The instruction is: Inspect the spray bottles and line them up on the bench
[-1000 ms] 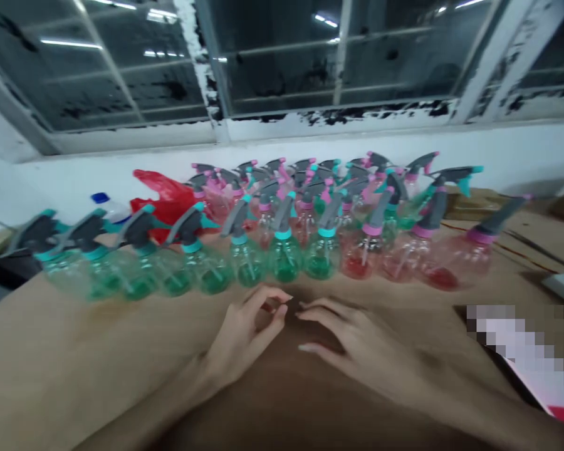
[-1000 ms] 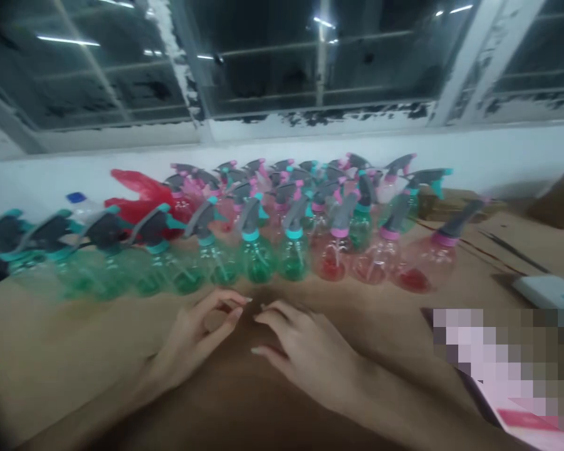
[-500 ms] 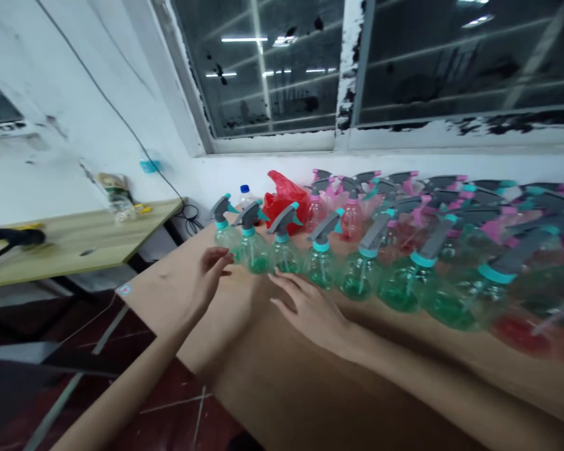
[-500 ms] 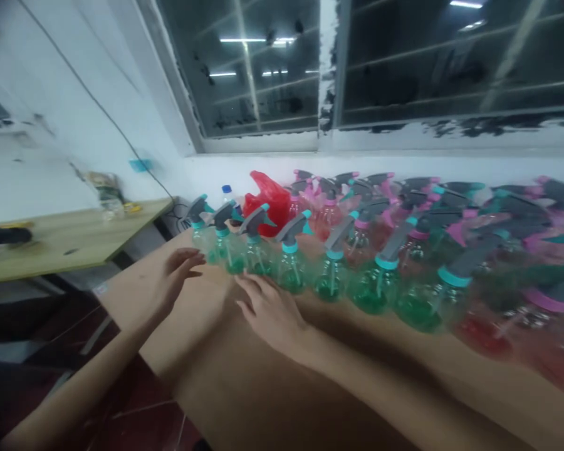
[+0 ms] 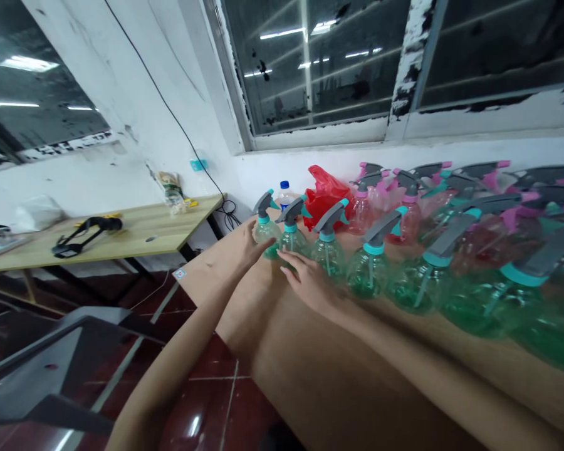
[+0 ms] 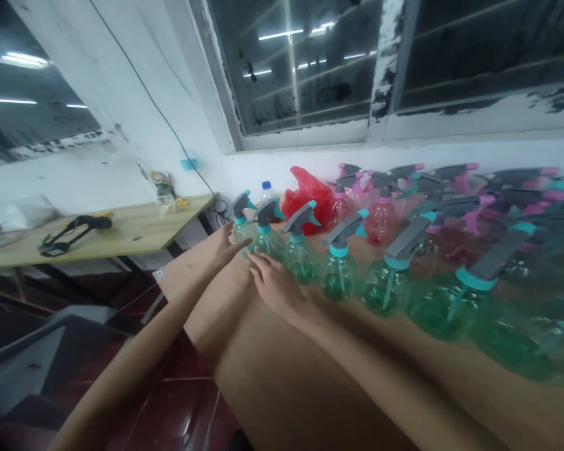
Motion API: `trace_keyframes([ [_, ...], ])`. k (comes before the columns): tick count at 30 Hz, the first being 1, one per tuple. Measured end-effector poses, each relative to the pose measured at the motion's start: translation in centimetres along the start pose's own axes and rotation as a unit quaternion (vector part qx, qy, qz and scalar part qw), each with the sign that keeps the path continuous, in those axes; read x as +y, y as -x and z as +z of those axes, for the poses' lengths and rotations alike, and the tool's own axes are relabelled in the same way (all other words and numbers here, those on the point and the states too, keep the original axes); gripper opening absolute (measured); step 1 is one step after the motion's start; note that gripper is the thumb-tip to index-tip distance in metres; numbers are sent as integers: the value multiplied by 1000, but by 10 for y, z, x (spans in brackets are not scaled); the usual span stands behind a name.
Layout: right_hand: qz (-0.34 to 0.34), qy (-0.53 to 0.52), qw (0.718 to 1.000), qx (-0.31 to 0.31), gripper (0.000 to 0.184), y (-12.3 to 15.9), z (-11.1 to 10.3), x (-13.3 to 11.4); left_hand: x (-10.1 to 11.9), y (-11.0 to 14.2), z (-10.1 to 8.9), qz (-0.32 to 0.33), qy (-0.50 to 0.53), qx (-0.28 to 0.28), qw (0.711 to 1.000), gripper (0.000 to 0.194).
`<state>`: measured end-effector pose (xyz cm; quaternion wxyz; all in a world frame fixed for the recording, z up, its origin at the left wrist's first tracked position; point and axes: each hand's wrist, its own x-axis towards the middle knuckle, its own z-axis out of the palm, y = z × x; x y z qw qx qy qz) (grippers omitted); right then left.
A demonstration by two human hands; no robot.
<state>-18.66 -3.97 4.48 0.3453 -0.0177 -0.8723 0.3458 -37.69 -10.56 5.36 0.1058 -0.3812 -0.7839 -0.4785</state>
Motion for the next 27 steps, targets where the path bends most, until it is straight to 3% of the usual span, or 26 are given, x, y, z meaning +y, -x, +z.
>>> trace_keyframes([
  [5, 18, -8, 1000, -5, 45, -12, 23, -1, -8, -2, 3, 16, 5, -38, 999, 30],
  [9, 48, -9, 999, -6, 49, -16, 35, -1, -9, 7, -18, 3, -3, -61, 998, 30],
  [12, 72, -9, 997, -4, 55, -15, 40, -1, -2, 26, -40, -1, -7, -81, 997, 32],
  [14, 79, -8, 997, -8, 63, -12, 41, -2, 6, 44, -52, -7, -13, -89, 996, 50],
  [17, 83, -10, 996, -22, 79, -4, 42, -3, 23, 73, -59, -15, -20, -101, 995, 53],
  [22, 90, -4, 996, -29, 81, 17, 29, -6, 55, 110, -49, -12, -27, -126, 992, 58],
  [27, 99, 16, 995, -24, 81, 59, -17, -9, 94, 130, -40, 22, -20, -197, 980, 48],
])
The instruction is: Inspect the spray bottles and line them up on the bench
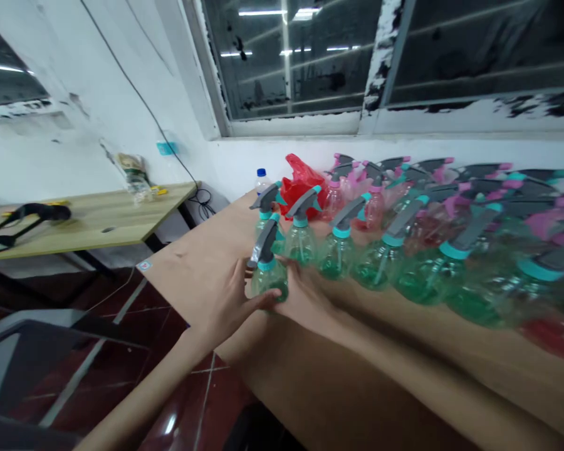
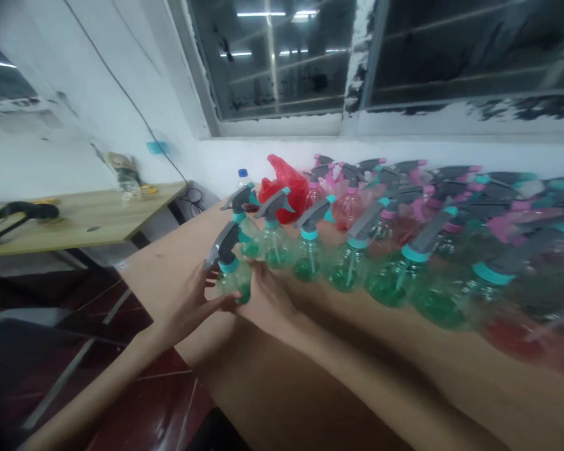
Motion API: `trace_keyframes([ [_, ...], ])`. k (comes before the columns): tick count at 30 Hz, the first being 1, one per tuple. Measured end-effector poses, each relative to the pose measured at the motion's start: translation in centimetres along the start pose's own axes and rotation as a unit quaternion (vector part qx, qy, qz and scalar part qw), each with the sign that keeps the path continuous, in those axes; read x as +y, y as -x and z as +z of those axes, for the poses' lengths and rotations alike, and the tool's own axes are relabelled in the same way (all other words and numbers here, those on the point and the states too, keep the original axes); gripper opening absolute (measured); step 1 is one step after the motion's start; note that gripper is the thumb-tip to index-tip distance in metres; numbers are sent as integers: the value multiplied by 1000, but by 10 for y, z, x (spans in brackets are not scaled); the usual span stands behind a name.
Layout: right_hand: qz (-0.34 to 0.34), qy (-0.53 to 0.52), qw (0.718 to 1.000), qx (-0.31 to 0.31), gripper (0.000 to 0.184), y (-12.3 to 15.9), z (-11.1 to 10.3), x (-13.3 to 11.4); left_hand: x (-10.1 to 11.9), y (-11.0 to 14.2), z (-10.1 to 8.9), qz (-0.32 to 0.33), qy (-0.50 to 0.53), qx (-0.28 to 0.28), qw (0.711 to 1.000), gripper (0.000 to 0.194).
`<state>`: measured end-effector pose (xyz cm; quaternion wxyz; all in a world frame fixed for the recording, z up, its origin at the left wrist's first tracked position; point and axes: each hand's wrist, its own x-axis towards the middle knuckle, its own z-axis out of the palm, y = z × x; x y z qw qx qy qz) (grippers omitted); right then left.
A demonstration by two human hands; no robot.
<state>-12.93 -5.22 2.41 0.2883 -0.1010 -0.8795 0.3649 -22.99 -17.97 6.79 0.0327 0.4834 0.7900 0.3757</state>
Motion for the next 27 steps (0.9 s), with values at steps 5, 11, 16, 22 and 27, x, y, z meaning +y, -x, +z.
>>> trace_keyframes([
  [5, 60, 22, 998, -10, 82, 59, -68, 9, 56, -3, 18, 74, -6, -156, 985, 34],
  [11, 161, 84, 983, -26, 90, 118, -130, 16, 119, -24, 65, 150, 66, -262, 951, 55],
  [16, 213, 137, 967, 16, 82, 150, -158, 16, 163, -31, 104, 205, 172, -288, 919, 73],
  [22, 237, 229, 942, 69, 73, 167, -168, 12, 198, -29, 131, 222, 190, -286, 913, 54],
  [27, 198, 196, 955, 103, 88, 178, -161, 22, 200, -28, 148, 238, 238, -258, 906, 32],
])
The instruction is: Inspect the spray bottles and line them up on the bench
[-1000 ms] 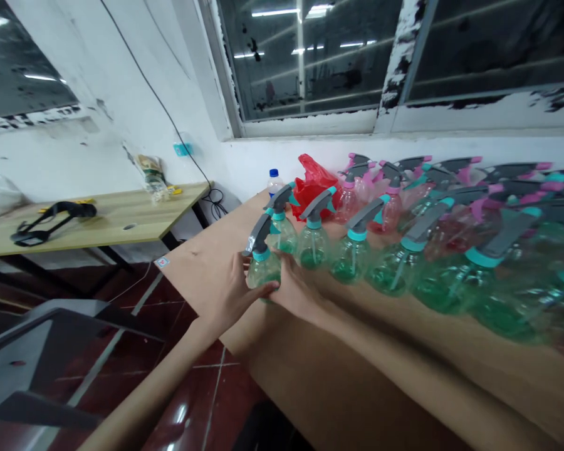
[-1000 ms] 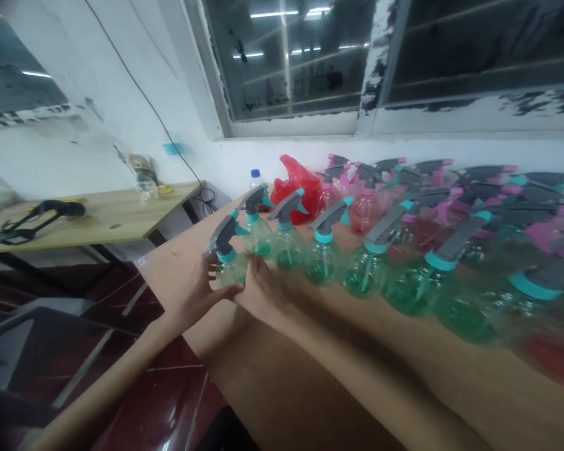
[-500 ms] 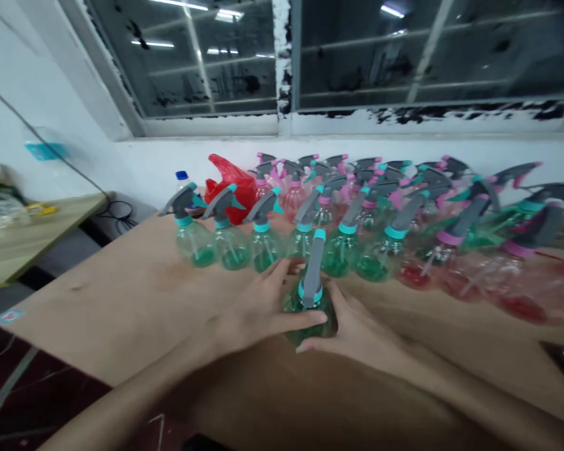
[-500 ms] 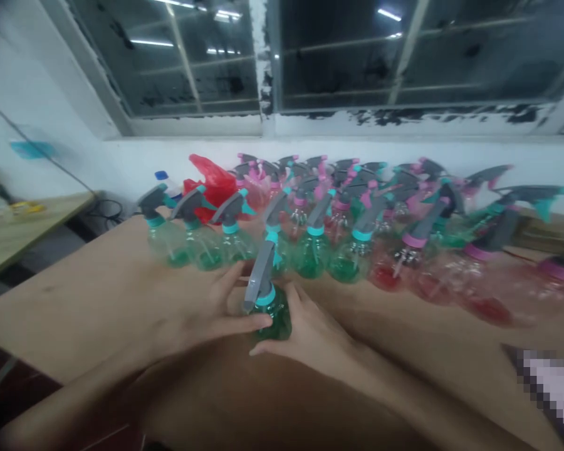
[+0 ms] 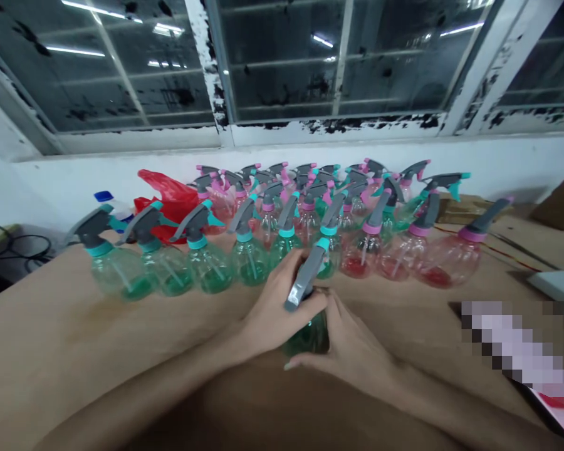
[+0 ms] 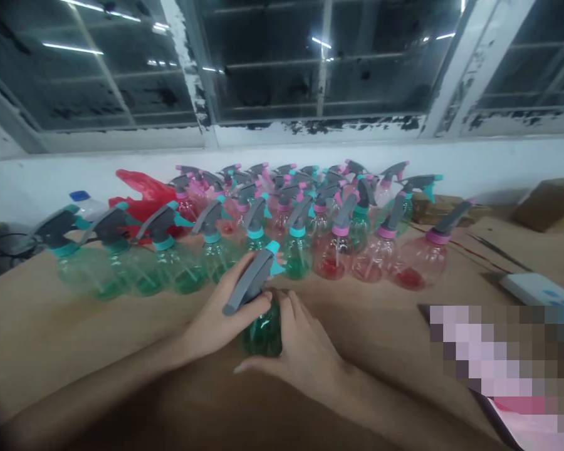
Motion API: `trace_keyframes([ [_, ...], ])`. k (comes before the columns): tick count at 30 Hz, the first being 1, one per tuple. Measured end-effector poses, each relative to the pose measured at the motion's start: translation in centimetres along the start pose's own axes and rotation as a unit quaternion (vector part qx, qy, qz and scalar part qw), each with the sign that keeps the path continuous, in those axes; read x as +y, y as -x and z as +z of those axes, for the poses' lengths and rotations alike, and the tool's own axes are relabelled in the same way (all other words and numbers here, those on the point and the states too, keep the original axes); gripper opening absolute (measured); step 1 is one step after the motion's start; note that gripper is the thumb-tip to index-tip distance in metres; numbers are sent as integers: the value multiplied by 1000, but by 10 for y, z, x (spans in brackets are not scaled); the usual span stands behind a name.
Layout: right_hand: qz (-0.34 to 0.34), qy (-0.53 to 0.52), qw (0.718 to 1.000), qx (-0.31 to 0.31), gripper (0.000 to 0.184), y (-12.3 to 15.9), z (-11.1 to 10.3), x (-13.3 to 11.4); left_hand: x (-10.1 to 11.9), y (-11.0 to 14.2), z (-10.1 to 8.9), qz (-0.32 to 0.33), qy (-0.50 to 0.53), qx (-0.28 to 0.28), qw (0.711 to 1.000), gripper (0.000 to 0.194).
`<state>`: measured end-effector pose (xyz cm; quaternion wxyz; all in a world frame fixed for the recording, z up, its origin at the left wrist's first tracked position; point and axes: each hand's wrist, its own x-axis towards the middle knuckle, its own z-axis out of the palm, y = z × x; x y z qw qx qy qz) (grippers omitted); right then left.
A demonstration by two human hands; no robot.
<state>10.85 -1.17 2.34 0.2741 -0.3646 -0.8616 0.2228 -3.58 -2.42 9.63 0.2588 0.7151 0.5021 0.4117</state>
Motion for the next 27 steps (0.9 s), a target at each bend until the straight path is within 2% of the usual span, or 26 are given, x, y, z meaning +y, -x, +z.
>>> trace_keyframes([
  [3, -46, -6, 999, -21, 98, 9, 2, 10, -5, 0, 3, 10, 25, 23, 999, 23],
  [6, -86, 63, 993, -42, 100, 17, 1, 23, -4, -1, 1, 27, 39, 22, 999, 30],
  [10, -97, 140, 984, -60, 94, 24, 0, 40, 0, -3, -5, 13, 44, -55, 997, 43],
  [12, -95, 144, 983, -69, 88, 26, 1, 46, -1, -4, -7, -4, 31, -89, 996, 45],
  [14, -96, 135, 983, -81, 81, 26, 3, 50, -4, -4, -7, -10, 26, -101, 995, 45],
  [19, -89, 96, 987, -90, 67, 26, 4, 51, -9, -3, -3, -5, 62, -89, 994, 40],
  [27, -87, 91, 988, -84, 61, 24, 0, 43, -11, 0, -3, 12, 27, -54, 998, 33],
])
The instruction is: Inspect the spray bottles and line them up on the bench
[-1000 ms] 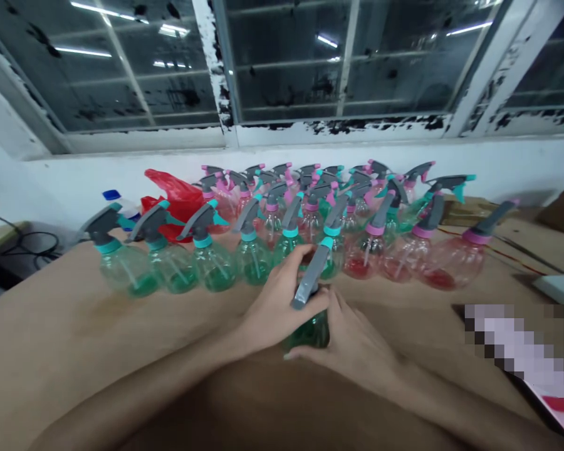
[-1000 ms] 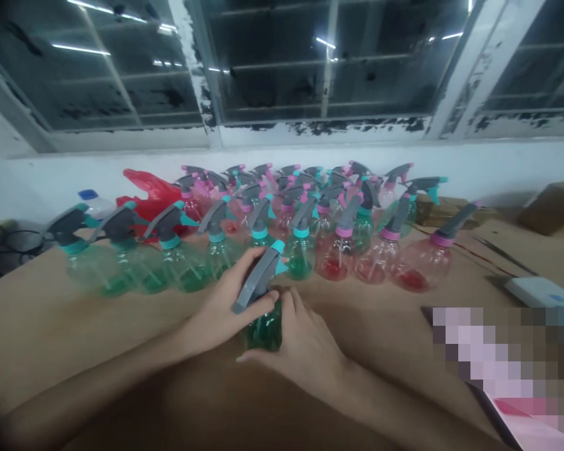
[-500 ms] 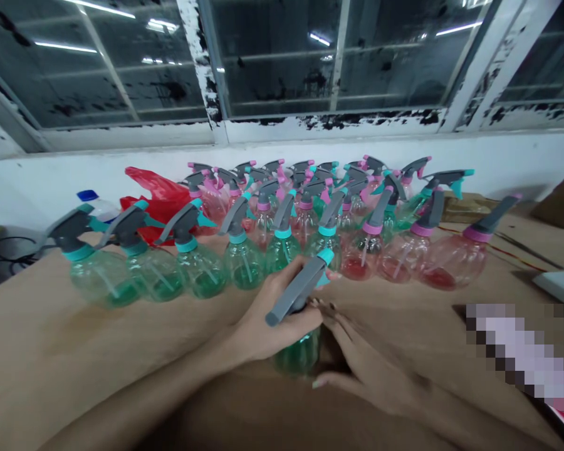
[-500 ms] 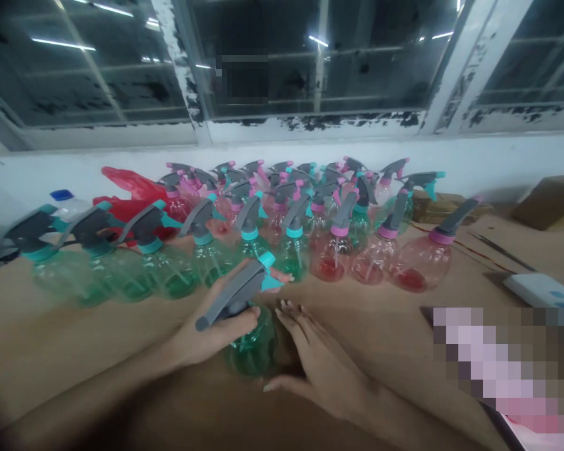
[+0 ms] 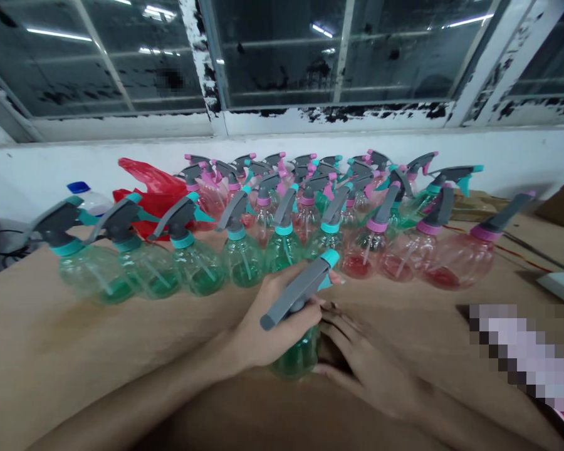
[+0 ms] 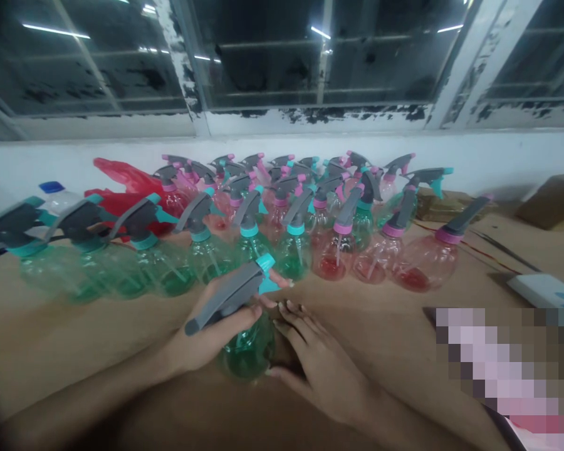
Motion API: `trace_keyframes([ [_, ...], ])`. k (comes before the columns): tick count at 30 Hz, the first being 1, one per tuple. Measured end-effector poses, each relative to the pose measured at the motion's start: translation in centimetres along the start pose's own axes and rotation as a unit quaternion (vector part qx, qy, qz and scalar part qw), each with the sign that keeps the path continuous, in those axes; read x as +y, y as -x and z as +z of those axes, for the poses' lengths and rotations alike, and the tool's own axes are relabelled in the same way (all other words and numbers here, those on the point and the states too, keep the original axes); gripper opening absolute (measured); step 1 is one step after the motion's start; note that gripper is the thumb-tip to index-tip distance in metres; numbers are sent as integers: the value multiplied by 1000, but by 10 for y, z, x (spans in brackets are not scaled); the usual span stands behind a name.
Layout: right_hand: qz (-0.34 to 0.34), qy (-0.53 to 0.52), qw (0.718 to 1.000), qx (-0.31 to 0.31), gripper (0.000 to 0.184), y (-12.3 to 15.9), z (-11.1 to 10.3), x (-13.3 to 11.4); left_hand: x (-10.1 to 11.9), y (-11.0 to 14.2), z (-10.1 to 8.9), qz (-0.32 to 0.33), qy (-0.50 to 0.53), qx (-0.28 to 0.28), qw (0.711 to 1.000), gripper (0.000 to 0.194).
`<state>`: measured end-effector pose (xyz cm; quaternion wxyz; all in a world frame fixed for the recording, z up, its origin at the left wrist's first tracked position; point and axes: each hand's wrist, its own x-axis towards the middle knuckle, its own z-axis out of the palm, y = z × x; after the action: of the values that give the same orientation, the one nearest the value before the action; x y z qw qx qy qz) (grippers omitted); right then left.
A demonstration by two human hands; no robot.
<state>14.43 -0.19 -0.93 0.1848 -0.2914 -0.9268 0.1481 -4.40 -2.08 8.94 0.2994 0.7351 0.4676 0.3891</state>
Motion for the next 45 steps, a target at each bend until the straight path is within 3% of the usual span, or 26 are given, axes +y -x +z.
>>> trace_keyframes([
  [10, 14, -7, 1000, -22, 59, 2, 5, 6, 6, 1, 1, 14, -14, 39, 999, 24],
  [17, 13, -24, 999, -20, 59, 3, 6, 8, 8, 1, -1, 14, -6, 22, 1000, 18],
  [21, 15, -18, 1000, -20, 59, 3, 5, 7, 8, 0, -2, 23, -12, 27, 999, 21],
  [29, 16, -22, 999, -29, 62, 2, 2, 5, -8, 3, 6, -40, 24, 20, 999, 34],
  [34, 16, -20, 999, -23, 61, 2, 3, 6, -8, 4, 6, -27, 23, 1, 999, 48],
  [38, 12, -24, 999, -18, 61, 2, 3, 7, -3, 2, 3, -24, 23, 1, 999, 42],
  [45, 15, -18, 999, -34, 63, 1, 3, 7, -1, -2, -2, 5, 80, -77, 994, 40],
])
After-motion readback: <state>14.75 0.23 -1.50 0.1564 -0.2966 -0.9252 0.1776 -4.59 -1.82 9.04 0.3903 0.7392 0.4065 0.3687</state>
